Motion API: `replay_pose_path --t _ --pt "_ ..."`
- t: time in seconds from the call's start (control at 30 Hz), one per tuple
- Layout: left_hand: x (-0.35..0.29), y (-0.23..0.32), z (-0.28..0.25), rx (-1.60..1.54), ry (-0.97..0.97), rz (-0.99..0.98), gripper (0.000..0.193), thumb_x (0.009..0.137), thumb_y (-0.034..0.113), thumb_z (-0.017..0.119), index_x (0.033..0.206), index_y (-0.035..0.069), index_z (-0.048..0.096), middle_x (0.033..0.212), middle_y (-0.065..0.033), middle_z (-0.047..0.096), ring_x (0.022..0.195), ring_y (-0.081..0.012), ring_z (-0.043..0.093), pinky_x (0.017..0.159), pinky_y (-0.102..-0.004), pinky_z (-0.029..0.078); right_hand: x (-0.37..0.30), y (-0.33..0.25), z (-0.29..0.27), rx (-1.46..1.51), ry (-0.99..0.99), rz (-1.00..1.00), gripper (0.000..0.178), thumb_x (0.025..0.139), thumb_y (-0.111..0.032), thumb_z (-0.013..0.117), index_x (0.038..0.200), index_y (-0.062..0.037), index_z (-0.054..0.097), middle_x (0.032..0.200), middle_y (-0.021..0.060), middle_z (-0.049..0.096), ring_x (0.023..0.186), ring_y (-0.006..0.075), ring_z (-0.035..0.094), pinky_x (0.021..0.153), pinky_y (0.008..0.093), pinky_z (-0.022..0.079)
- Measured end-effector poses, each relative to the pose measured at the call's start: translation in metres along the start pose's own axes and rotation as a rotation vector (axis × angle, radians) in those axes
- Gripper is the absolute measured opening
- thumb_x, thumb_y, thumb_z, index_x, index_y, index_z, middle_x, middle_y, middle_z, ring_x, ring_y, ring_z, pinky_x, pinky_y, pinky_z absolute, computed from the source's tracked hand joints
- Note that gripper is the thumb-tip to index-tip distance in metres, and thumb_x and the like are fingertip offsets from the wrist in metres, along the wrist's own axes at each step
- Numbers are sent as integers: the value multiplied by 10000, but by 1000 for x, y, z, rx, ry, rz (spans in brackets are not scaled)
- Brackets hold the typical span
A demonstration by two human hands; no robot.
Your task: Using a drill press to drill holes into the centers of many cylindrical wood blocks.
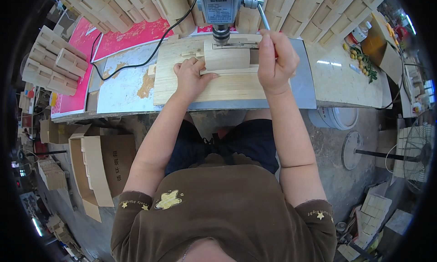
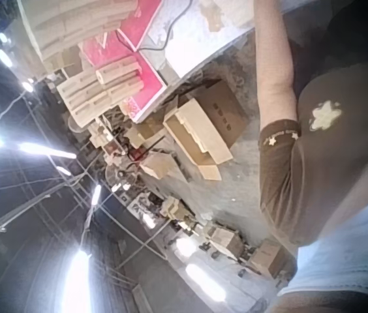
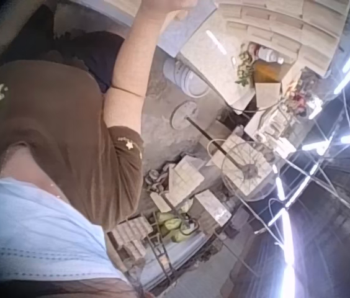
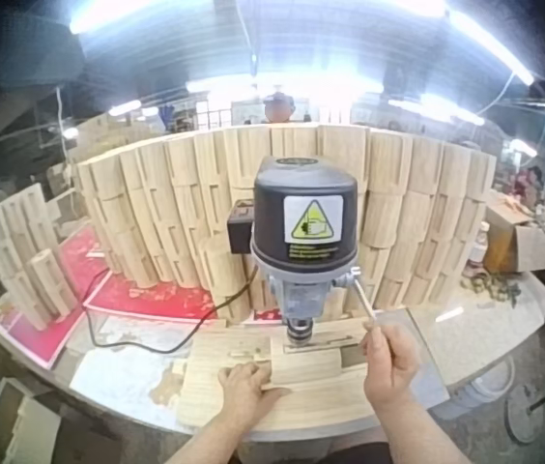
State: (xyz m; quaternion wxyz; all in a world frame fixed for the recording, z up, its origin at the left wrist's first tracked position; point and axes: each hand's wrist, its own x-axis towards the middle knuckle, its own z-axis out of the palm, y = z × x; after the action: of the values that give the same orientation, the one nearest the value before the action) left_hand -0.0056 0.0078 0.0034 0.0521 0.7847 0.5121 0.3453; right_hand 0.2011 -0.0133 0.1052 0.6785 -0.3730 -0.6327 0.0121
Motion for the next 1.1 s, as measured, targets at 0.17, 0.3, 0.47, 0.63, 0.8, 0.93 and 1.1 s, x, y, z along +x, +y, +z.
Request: replay_pose_path --t 0.17,0.3,0.47,0.63,0.8,0.93,1.1 --pt "0 3 -2 10 -64 -56 552 614 357 788 1119 180 655 853 -51 570 893 -236 518 835 -404 274 -26 30 12 -5 3 -110 69 869 -19 529 866 11 592 740 85 577 638 163 526 595 261 421" --pt "0 7 -6 1 -82 -80 550 614 350 789 1119 176 655 852 -51 571 891 -236 519 837 -402 273 -25 31 9 -5 -32 -93 69 868 -15 530 881 10 592 738 87 570 641 169 523 595 263 419" --pt "0 5 2 -52 -67 -72 535 611 349 791 1104 186 663 847 -55 573 871 -240 516 834 -403 271 -1 12 -11 -108 -33 -113 62 853 -34 565 891 3 597 679 60 537 579 124 490 553 250 400" --pt "-4 1 -11 -18 -96 -149 548 591 345 808 1088 158 671 862 -62 575 913 -240 511 860 -412 264 108 -22 6 -313 -75 71 236 910 -177 550 1011 30 600 795 43 593 700 128 542 648 241 422" --pt "8 20 0 -152 -44 -199 551 557 344 829 1044 136 678 943 -64 561 977 -233 488 896 -417 242 167 40 20 -331 -104 127 258 900 -221 513 864 19 599 713 137 602 654 194 576 603 319 447" --pt "2 9 4 -203 58 -227 485 548 315 832 964 117 680 1026 -48 533 1029 -222 459 911 -417 228 124 56 2 12 -393 295 317 894 -280 560 1017 11 582 869 109 595 809 196 570 707 316 444" --pt "7 7 -1 -270 67 -192 441 559 272 820 945 117 674 1045 -40 524 1061 -227 443 919 -417 222 32 64 -48 -442 -1007 577 406 838 -194 660 1183 -5 557 1111 111 586 1028 192 546 867 308 442"
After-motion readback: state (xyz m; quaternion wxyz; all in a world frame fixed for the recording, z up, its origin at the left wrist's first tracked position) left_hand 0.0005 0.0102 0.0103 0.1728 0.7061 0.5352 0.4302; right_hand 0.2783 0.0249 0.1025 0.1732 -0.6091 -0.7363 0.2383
